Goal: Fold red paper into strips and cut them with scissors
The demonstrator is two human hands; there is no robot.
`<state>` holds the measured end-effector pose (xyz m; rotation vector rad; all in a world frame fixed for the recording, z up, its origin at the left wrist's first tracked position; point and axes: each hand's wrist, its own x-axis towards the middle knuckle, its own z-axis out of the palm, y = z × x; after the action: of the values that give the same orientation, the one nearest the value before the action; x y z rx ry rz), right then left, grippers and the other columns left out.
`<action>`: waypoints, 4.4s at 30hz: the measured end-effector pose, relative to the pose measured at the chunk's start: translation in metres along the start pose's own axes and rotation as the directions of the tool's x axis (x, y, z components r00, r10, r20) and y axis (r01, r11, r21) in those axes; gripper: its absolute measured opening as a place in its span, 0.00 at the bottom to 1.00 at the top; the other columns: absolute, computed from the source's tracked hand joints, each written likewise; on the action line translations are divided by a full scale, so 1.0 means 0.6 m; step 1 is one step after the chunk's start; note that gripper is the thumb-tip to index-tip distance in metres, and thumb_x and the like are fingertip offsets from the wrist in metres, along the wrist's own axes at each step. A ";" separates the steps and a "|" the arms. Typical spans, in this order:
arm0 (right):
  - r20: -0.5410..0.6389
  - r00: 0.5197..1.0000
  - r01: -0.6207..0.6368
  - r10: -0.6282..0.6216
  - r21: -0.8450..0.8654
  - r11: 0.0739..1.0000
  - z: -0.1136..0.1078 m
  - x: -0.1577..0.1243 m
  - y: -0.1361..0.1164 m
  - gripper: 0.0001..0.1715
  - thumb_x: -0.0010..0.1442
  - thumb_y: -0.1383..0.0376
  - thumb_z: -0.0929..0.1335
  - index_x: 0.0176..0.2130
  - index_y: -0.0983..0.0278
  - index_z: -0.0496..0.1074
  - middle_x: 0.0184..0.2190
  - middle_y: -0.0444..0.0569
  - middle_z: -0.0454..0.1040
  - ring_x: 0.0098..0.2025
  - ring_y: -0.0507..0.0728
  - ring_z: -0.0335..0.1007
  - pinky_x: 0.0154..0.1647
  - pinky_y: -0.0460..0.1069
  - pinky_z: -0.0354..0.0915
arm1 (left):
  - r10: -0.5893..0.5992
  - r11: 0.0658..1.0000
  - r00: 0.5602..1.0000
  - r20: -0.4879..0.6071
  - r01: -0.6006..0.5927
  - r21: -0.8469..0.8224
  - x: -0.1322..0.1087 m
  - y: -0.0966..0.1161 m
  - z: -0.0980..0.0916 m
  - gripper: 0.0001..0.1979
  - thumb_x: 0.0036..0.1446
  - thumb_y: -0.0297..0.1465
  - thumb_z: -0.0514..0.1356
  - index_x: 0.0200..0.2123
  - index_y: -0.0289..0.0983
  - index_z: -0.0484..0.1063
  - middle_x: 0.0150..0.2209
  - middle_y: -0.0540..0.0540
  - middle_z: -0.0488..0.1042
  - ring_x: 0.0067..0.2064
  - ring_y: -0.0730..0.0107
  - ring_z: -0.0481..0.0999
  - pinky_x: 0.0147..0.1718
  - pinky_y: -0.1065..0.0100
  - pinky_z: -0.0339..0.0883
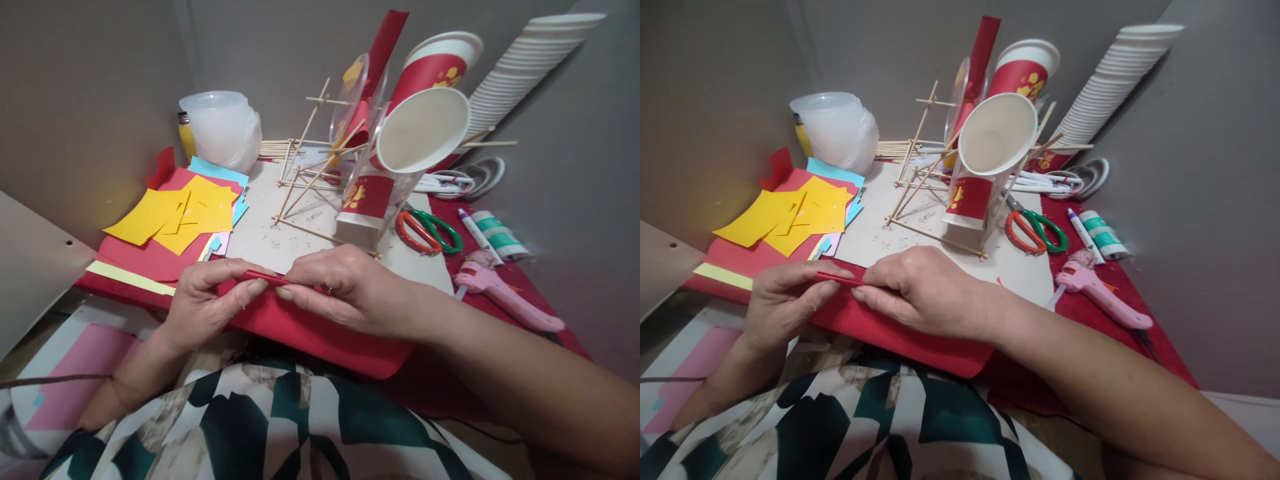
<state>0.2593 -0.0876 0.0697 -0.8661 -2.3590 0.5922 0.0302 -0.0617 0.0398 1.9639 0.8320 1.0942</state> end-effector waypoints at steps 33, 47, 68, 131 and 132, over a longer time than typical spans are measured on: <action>-0.681 0.595 -0.381 0.426 0.228 0.896 0.024 -0.045 0.031 0.16 0.69 0.51 0.62 0.37 0.59 0.65 0.34 0.46 0.69 0.38 0.57 0.67 0.41 0.51 0.64 | -0.206 0.971 0.738 -0.643 0.072 -0.229 -0.002 -0.062 -0.006 0.09 0.61 0.36 0.68 0.30 0.40 0.77 0.27 0.57 0.73 0.32 0.75 0.68 0.36 0.72 0.65; -0.546 0.525 -0.624 0.653 0.275 0.731 0.089 -0.084 0.080 0.12 0.69 0.55 0.60 0.35 0.57 0.57 0.29 0.44 0.64 0.31 0.57 0.61 0.35 0.52 0.59 | -0.211 0.969 0.895 -0.394 0.246 0.039 -0.019 -0.093 -0.041 0.21 0.60 0.38 0.69 0.55 0.41 0.77 0.43 0.47 0.83 0.38 0.65 0.82 0.35 0.66 0.77; -0.576 0.625 -0.766 0.527 -0.319 0.559 0.083 -0.127 0.028 0.20 0.69 0.57 0.64 0.53 0.66 0.72 0.38 0.55 0.82 0.37 0.62 0.79 0.40 0.55 0.70 | 0.087 0.558 0.755 0.649 -0.577 0.597 -0.066 -0.068 0.111 0.37 0.69 0.51 0.54 0.72 0.36 0.59 0.70 0.39 0.64 0.72 0.42 0.59 0.67 0.42 0.59; 0.081 0.888 -0.460 0.454 0.099 0.882 0.034 0.044 0.049 0.17 0.59 0.55 0.69 0.26 0.62 0.65 0.24 0.39 0.62 0.28 0.51 0.58 0.30 0.47 0.56 | -0.158 0.896 0.968 -0.195 0.057 -0.441 0.015 -0.021 -0.056 0.27 0.58 0.39 0.67 0.59 0.41 0.70 0.53 0.40 0.80 0.50 0.58 0.82 0.49 0.60 0.76; 0.024 0.892 -0.449 0.451 0.149 0.881 0.023 0.036 0.046 0.17 0.58 0.54 0.70 0.27 0.62 0.66 0.24 0.40 0.64 0.29 0.51 0.59 0.30 0.47 0.56 | -0.169 0.894 0.969 -0.179 0.075 -0.442 0.031 -0.016 -0.059 0.29 0.57 0.40 0.67 0.60 0.41 0.70 0.53 0.40 0.80 0.51 0.57 0.82 0.50 0.59 0.76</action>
<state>0.2489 -0.0562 0.0509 -1.3548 -2.0695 0.9338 0.0050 -0.0321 0.0529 1.4233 0.7353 1.3026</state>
